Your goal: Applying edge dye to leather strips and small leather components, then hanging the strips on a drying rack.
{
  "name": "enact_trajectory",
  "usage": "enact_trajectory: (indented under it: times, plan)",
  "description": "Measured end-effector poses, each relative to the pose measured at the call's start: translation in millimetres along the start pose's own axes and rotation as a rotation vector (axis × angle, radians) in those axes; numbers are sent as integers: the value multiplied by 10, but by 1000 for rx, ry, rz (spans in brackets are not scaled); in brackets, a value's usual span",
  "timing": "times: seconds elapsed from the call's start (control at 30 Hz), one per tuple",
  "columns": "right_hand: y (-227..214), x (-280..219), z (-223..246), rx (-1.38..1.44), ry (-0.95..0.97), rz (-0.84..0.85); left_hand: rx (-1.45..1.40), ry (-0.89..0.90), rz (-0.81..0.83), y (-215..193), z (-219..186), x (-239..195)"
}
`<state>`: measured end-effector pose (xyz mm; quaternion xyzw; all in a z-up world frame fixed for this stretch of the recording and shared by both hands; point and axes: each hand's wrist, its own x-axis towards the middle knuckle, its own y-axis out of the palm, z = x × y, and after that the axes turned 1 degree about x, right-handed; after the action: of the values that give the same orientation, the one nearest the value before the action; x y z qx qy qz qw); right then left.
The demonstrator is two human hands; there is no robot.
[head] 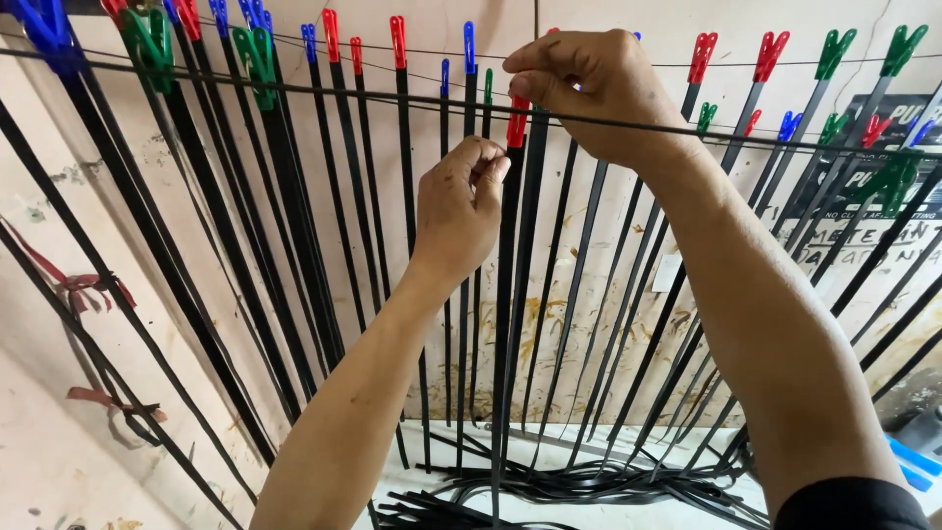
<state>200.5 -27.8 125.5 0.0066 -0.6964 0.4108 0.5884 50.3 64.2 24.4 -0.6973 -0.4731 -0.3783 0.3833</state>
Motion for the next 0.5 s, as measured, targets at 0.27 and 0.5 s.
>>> enact_trajectory:
  times: [0.27,0.5]
  plan:
    - [-12,43,41,12,-33,32,39,-107,68,-52,-125,-104]
    - [191,167,-14,126,-22,9,43,-484,350,-258,-316,-651]
